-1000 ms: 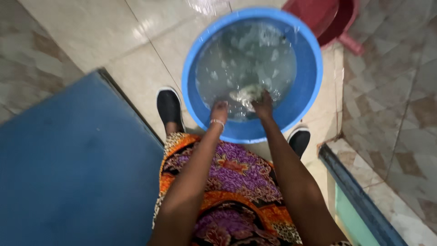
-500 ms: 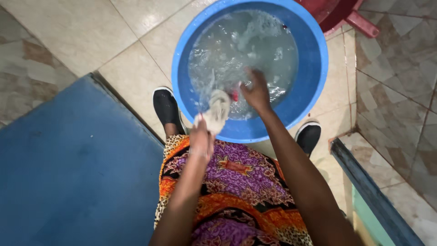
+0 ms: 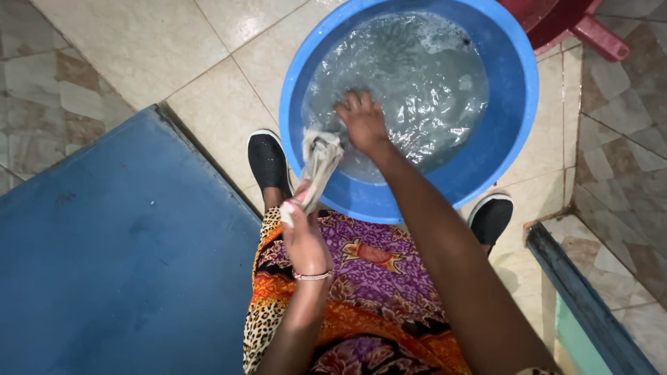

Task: The person cleans a cloth by scrubbing it with a brush in a bucket of water and later rinsing it while cleaning the floor.

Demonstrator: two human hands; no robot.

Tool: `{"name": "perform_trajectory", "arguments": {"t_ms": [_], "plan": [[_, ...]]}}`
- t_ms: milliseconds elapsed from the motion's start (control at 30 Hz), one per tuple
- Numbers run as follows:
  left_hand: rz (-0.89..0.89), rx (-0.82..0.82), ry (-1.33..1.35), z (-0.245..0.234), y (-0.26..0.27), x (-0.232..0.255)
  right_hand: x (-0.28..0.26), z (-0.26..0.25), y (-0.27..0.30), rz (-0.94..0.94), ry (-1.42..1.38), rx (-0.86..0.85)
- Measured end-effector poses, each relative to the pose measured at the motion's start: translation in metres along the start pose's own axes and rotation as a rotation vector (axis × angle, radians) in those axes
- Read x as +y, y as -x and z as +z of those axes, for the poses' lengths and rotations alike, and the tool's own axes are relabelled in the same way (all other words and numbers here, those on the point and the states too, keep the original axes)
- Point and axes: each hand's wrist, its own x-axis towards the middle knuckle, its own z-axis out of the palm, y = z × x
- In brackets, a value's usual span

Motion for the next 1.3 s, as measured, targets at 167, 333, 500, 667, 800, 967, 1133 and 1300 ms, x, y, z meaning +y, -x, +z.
{"name": "perform_trajectory", "arguments": {"t_ms": [167, 333, 500, 667, 800, 967, 1133, 1300], "plan": [[-0.233, 0.161, 0.135, -0.004, -0.014, -0.003, -0.004, 0.005, 0.025, 0.283, -0.270, -0.072], [-0.366, 0.127, 0.087, 0.017, -0.027, -0.028, -0.054, -0.056, 0.081, 0.721, -1.622, -0.005], [-0.446, -0.028, -0.359, 0.023, -0.020, -0.056, -0.134, -0.126, 0.118, 1.016, -1.455, 0.126], [-0.651, -0.191, -0.149, 0.023, -0.023, -0.073, -0.079, -0.114, 0.104, 0.643, -1.610, 0.072], [-0.666, -0.235, 0.151, 0.008, -0.054, -0.068, -0.139, -0.117, 0.155, 0.218, -1.285, 0.274], [-0.289, -0.257, -0.510, 0.024, -0.030, -0.077, -0.126, -0.115, 0.128, 0.652, -0.922, 0.170], [-0.195, -0.491, -0.377, 0.034, -0.020, -0.055, -0.059, -0.131, 0.107, 0.765, -1.986, 0.016], [-0.136, -0.204, -0.830, 0.041, -0.037, -0.056, -0.133, -0.153, 0.147, 0.819, -1.403, 0.200]]}}
